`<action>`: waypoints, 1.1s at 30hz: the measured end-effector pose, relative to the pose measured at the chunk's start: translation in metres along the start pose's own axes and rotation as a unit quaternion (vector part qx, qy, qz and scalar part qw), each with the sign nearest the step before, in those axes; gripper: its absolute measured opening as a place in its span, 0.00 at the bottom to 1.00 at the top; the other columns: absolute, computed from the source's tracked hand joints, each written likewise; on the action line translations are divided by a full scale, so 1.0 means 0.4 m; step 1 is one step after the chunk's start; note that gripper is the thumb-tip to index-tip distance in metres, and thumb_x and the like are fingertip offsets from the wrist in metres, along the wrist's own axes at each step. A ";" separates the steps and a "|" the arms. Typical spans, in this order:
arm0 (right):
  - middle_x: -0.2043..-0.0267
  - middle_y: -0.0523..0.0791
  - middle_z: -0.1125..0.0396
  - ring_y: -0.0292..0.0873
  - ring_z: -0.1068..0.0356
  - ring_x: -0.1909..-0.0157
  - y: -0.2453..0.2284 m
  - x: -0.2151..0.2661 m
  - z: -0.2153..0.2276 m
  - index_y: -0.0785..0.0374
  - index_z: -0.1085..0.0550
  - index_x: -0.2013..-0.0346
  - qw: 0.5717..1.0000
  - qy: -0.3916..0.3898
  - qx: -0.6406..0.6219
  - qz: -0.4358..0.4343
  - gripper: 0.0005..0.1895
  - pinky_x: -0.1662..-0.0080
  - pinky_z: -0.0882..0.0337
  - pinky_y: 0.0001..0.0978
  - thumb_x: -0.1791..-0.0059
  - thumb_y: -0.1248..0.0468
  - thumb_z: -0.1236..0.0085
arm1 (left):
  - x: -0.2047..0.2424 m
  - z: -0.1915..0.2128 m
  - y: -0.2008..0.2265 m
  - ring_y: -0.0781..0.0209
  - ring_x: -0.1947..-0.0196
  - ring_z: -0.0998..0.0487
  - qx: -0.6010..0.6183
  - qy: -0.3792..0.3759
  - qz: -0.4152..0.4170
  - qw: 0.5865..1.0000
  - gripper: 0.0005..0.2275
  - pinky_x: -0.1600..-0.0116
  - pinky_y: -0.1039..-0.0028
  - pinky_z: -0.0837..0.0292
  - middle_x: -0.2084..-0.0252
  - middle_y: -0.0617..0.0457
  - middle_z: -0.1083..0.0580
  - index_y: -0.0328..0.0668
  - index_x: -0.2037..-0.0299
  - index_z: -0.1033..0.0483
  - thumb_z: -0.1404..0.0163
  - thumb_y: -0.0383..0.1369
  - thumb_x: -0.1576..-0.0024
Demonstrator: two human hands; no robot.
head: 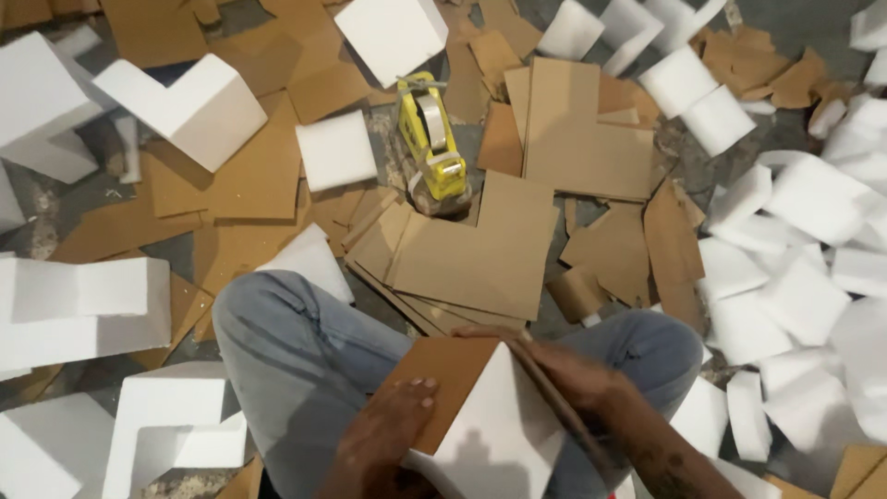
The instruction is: The person sits on the floor and assembles small white boxes using cardboard pieces and a tape dispenser. They repeatedly fold cardboard around the white box shapes and secure them with tape.
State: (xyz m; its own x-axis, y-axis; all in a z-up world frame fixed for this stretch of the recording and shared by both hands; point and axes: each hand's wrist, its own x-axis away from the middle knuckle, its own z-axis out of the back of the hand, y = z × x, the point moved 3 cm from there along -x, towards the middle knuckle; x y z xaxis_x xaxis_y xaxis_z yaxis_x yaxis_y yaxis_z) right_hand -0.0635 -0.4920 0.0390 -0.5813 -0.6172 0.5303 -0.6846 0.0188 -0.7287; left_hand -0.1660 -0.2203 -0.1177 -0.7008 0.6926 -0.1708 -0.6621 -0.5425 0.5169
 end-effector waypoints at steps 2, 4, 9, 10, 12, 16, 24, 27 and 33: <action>0.31 0.48 0.38 0.46 0.36 0.34 0.050 0.013 -0.027 0.58 0.41 0.29 0.993 0.004 -0.078 -0.088 0.42 0.35 0.34 0.37 0.49 0.35 0.62 | 0.066 -0.094 -0.016 0.48 0.27 0.37 0.079 -0.013 0.034 0.996 0.19 0.24 0.63 0.47 0.27 0.44 0.35 0.38 0.34 0.32 0.56 0.33 0.35; 0.31 0.48 0.39 0.46 0.36 0.35 0.086 0.037 -0.041 0.53 0.42 0.28 0.985 -0.011 -0.126 -0.120 0.40 0.37 0.34 0.39 0.49 0.35 0.65 | 0.098 -0.136 0.010 0.47 0.29 0.38 0.331 0.077 0.041 0.940 0.21 0.26 0.61 0.47 0.29 0.41 0.37 0.36 0.34 0.35 0.59 0.37 0.35; 0.37 0.56 0.36 0.51 0.34 0.39 0.148 0.101 -0.043 0.57 0.35 0.30 0.951 0.122 -0.142 -0.247 0.40 0.41 0.30 0.43 0.46 0.35 0.66 | 0.121 -0.012 0.160 0.43 0.34 0.28 0.214 0.199 0.056 0.955 0.16 0.31 0.55 0.36 0.36 0.39 0.29 0.34 0.39 0.31 0.57 0.33 0.34; 0.38 0.57 0.36 0.52 0.35 0.40 0.153 0.110 -0.054 0.58 0.34 0.31 0.937 0.133 -0.174 -0.272 0.39 0.43 0.30 0.45 0.46 0.35 0.66 | 0.112 0.035 0.185 0.43 0.36 0.27 0.187 0.222 0.051 0.956 0.15 0.32 0.54 0.34 0.37 0.38 0.28 0.34 0.40 0.30 0.56 0.32 0.34; 0.34 0.47 0.36 0.46 0.35 0.36 0.139 0.112 -0.082 0.47 0.36 0.31 0.952 0.068 -0.180 -0.239 0.35 0.38 0.31 0.40 0.49 0.37 0.64 | 0.082 0.116 0.214 0.41 0.38 0.23 0.163 0.234 0.032 0.958 0.13 0.34 0.51 0.30 0.40 0.37 0.25 0.34 0.42 0.29 0.55 0.31 0.34; 0.35 0.43 0.39 0.44 0.35 0.35 0.100 0.093 -0.124 0.47 0.32 0.39 0.947 0.047 -0.235 -0.212 0.28 0.36 0.33 0.40 0.49 0.42 0.61 | 0.029 0.214 0.244 0.40 0.39 0.21 0.145 0.190 -0.001 0.971 0.11 0.35 0.49 0.28 0.42 0.38 0.22 0.35 0.45 0.26 0.53 0.31 0.34; 0.30 0.37 0.47 0.41 0.46 0.26 0.072 0.087 -0.147 0.59 0.32 0.46 0.989 0.040 -0.077 -0.121 0.29 0.30 0.47 0.40 0.49 0.41 0.57 | 0.003 0.214 0.263 0.41 0.38 0.21 0.134 0.172 -0.058 0.974 0.09 0.35 0.48 0.27 0.41 0.40 0.23 0.38 0.48 0.27 0.51 0.31 0.34; 0.35 0.40 0.42 0.45 0.44 0.27 0.072 0.101 -0.147 0.51 0.39 0.35 0.983 0.033 -0.102 -0.152 0.34 0.31 0.46 0.43 0.51 0.40 0.56 | 0.007 0.209 0.269 0.39 0.38 0.22 0.141 0.152 -0.067 0.976 0.09 0.36 0.46 0.27 0.41 0.39 0.24 0.39 0.48 0.27 0.51 0.32 0.34; 0.40 0.46 0.39 0.48 0.45 0.27 0.077 0.118 -0.140 0.49 0.46 0.26 0.987 0.042 -0.071 -0.136 0.43 0.29 0.48 0.43 0.52 0.36 0.58 | -0.004 0.216 0.289 0.38 0.38 0.24 0.139 0.115 -0.067 0.981 0.11 0.36 0.42 0.29 0.41 0.39 0.24 0.39 0.46 0.26 0.48 0.32 0.36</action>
State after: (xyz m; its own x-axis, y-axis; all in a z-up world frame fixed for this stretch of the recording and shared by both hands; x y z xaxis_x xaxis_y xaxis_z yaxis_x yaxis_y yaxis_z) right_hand -0.1364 -0.4765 0.0659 -0.3975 -0.5480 0.7360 -0.8719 -0.0245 -0.4891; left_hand -0.2186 -0.2430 0.0148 -0.6752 0.6063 -0.4202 -0.6763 -0.2813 0.6808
